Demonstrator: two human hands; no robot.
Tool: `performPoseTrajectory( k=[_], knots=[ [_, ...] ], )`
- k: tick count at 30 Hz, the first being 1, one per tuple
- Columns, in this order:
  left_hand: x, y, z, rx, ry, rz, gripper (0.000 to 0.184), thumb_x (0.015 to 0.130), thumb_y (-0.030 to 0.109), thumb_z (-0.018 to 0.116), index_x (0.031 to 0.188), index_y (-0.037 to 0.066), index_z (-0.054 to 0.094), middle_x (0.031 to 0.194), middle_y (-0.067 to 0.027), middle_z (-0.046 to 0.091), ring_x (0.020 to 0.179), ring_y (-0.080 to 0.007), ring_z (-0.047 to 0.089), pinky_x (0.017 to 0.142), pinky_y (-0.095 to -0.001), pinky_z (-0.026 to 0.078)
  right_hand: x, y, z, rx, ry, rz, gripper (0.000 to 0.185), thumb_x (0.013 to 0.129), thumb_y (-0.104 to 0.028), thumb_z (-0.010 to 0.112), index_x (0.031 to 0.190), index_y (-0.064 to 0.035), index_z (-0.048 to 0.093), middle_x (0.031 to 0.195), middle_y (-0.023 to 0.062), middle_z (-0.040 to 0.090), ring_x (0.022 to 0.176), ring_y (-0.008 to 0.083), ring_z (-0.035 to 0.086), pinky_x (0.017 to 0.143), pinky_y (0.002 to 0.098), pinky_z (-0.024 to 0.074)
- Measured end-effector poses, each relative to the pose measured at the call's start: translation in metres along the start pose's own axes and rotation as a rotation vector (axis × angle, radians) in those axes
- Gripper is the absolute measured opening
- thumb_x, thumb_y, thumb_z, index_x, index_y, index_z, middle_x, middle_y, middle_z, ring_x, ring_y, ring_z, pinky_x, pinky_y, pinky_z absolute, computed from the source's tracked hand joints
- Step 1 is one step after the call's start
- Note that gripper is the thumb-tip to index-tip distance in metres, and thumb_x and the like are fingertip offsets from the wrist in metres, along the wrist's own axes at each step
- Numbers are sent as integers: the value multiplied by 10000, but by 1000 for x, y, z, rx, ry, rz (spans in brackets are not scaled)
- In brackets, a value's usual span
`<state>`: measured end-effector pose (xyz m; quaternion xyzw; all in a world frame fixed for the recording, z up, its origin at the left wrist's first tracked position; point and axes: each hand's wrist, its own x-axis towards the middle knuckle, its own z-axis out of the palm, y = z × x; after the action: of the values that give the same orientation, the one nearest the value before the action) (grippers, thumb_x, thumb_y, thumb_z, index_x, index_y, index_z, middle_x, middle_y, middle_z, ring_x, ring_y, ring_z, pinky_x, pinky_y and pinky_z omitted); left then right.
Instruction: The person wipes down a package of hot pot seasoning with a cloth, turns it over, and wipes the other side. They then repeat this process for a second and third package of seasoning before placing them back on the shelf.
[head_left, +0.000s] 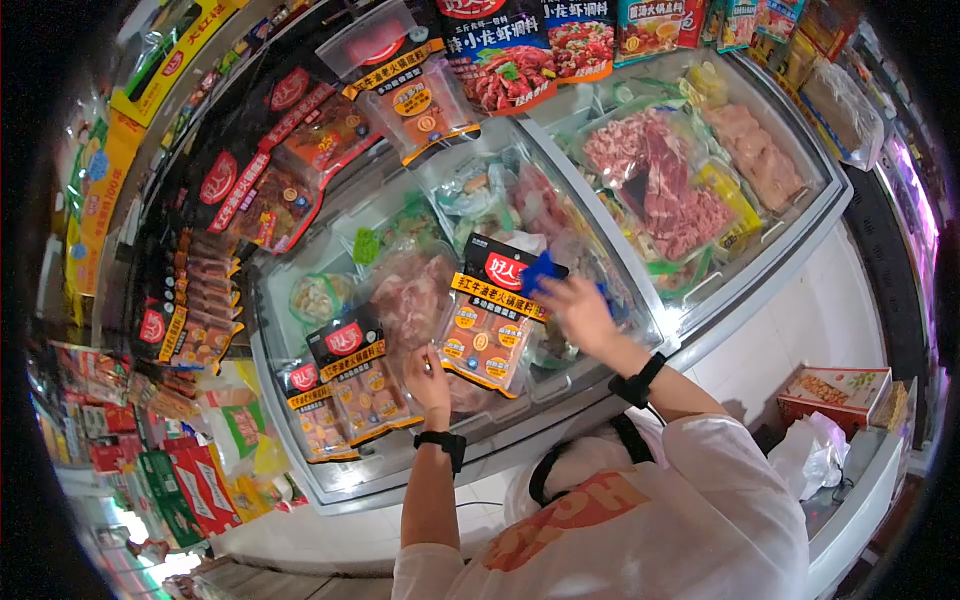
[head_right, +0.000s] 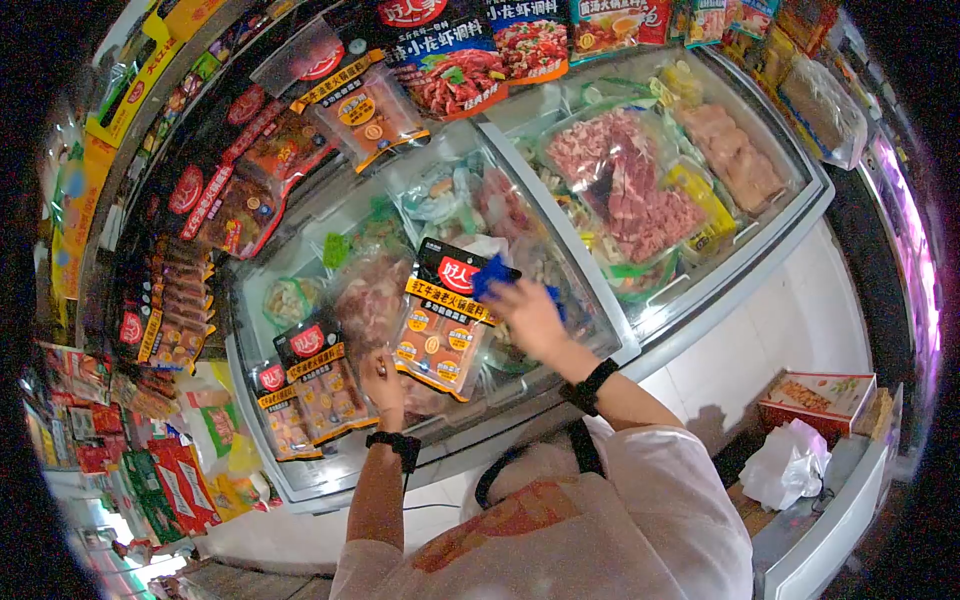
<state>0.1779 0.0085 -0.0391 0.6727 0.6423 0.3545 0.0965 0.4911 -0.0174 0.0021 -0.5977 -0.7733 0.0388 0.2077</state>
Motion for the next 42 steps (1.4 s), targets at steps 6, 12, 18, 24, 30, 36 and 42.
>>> performPoseTrajectory(
  k=[6,12,18,24,30,36,42],
  knots=[
    [-2,-2,0,6,1,10,128,906,136,585,838,30,603,805,-145,601,792,-348,565,710,-433,441,4,-12,5,177,36,-4,538,676,-59,664,1206,-152,643,1296,48,552,995,268,492,866,389,441],
    [-4,-7,3,11,-10,-19,121,904,134,589,844,31,606,811,-145,606,803,-348,569,713,-438,442,-14,-34,8,76,-39,-36,610,661,-67,668,1262,-149,596,1364,44,495,1057,280,479,895,396,429],
    [-1,-2,0,11,1,8,133,908,143,587,842,30,610,816,-147,607,807,-348,571,717,-436,442,-34,-21,9,90,-39,-130,648,663,-47,647,1292,-186,577,1406,30,469,1138,293,465,944,385,411],
    [-1,0,0,13,11,5,143,909,149,589,839,26,609,813,-148,606,804,-344,573,715,-432,442,-50,-30,3,289,-241,-513,518,656,-61,650,1161,-173,643,1322,2,533,1097,246,483,902,389,414],
    [-5,-4,3,-5,16,-6,158,911,154,591,820,25,595,772,-149,576,754,-343,557,674,-427,430,-42,-26,6,126,4,-26,453,650,-60,663,1091,-161,668,1225,1,568,1003,254,491,844,390,417],
    [-2,-5,4,-51,61,44,278,949,234,568,760,33,535,685,-113,489,676,-310,478,627,-415,370,-42,-29,-4,114,-129,-224,463,660,-78,667,1115,-162,665,1252,-9,560,1053,248,488,883,387,413],
    [-4,-1,0,-60,32,18,264,920,180,590,717,25,523,677,-119,497,650,-310,483,617,-412,381,-20,-66,2,287,-135,-480,405,697,-92,643,1092,-172,680,1261,1,574,1164,240,495,932,375,440]
  ],
)
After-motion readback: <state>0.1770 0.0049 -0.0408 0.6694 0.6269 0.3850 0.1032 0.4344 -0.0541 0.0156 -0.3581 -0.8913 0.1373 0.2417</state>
